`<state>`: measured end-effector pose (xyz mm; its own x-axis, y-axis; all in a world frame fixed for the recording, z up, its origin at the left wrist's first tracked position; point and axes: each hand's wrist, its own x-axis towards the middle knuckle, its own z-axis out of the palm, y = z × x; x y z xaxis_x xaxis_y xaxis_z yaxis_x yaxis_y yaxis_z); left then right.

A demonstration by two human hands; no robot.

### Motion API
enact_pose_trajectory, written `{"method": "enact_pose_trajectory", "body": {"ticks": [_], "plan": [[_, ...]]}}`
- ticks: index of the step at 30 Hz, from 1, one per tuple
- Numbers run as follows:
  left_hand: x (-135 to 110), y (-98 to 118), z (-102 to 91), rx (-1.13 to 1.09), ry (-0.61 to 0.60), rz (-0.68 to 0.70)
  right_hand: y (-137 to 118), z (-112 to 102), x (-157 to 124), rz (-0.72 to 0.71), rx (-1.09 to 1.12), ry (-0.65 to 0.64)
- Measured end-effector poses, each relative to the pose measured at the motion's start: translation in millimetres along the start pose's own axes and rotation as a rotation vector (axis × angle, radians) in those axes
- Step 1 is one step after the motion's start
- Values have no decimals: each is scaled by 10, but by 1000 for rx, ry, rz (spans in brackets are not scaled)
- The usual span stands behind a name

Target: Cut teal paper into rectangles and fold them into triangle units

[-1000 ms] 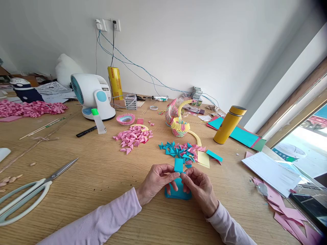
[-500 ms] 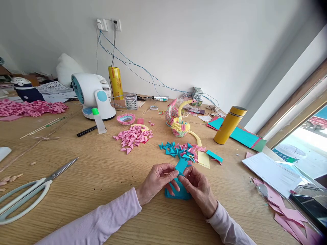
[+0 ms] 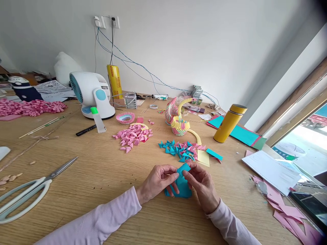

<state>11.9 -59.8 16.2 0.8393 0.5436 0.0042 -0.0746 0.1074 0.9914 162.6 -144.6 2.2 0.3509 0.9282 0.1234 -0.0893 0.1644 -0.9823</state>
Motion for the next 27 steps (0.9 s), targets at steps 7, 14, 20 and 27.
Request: {"method": "enact_pose_trajectory", "body": {"ticks": [7, 14, 20, 27], "plan": [[-10, -5, -18, 74, 19, 18, -39, 23, 5, 23, 53, -11], [-26, 18, 12, 159, 92, 58, 14, -5, 2, 8, 56, -35], [-19, 24, 6, 141, 128, 54, 19, -19, 0, -70, 7, -66], [-9, 45, -18, 88, 99, 51, -29, -39, -2, -110, -24, -136]]}}
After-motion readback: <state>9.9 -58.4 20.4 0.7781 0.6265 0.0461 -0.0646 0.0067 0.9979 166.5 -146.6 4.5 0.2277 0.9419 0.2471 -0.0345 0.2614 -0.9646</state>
